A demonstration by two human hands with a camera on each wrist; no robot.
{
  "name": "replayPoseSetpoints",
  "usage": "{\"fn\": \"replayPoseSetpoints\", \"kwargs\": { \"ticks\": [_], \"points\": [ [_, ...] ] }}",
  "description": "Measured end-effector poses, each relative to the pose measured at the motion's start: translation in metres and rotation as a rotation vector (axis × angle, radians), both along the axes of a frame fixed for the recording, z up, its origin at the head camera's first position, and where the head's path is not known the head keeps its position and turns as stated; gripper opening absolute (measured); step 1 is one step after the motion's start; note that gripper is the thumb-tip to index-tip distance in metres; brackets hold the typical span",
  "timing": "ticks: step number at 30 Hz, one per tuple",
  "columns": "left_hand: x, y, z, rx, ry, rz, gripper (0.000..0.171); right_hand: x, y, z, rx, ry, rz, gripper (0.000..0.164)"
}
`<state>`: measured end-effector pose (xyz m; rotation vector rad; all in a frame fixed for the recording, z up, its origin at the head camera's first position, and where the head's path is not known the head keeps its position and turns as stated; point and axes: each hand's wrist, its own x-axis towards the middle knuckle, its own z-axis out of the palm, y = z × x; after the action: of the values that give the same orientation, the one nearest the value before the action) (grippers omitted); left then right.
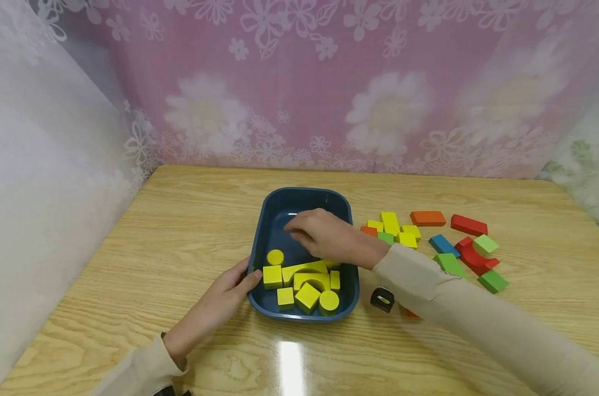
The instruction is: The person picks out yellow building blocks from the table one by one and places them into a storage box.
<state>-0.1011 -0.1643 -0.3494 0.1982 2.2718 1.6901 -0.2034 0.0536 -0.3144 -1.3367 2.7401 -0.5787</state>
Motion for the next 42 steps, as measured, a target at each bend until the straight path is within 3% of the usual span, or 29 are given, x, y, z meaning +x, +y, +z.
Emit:
{"fn": "replayPoseSetpoints", "kwargs": {
  "ticks": [4,9,12,17,22,26,35,42],
  "points": [
    [0.001,0.001,0.0,-0.017,-0.004,0.027,0.05,-0.006,0.021,0.003,-0.048,0.085,-0.105,0.022],
    [0.001,0.001,0.0,-0.002,-0.009,0.018,0.05,-0.015,0.06,0.004,-0.077,0.104,-0.247,0.023],
    [0.0,0.001,0.0,0.0,-0.008,0.013,0.05,-0.019,0.084,0.005,-0.066,0.129,-0.288,0.027],
    [-0.001,0.0,0.0,0.0,-0.007,0.004,0.051,-0.019,0.119,0.002,0.025,0.166,-0.296,0.031],
    [0.0,0.001,0.0,0.014,-0.014,-0.003,0.051,-0.011,0.146,-0.003,0.092,0.104,-0.314,0.033],
    [0.0,0.001,0.0,0.02,-0.012,-0.009,0.051,-0.005,0.162,-0.007,0.078,0.081,-0.314,0.035],
    [0.001,0.002,-0.001,-0.002,-0.004,0.006,0.051,0.012,0.176,-0.01,0.124,-0.04,-0.29,0.057],
    [0.001,0.002,-0.001,-0.011,0.003,0.004,0.052,0.016,0.18,-0.012,0.163,-0.052,-0.275,0.052]
  ]
}}
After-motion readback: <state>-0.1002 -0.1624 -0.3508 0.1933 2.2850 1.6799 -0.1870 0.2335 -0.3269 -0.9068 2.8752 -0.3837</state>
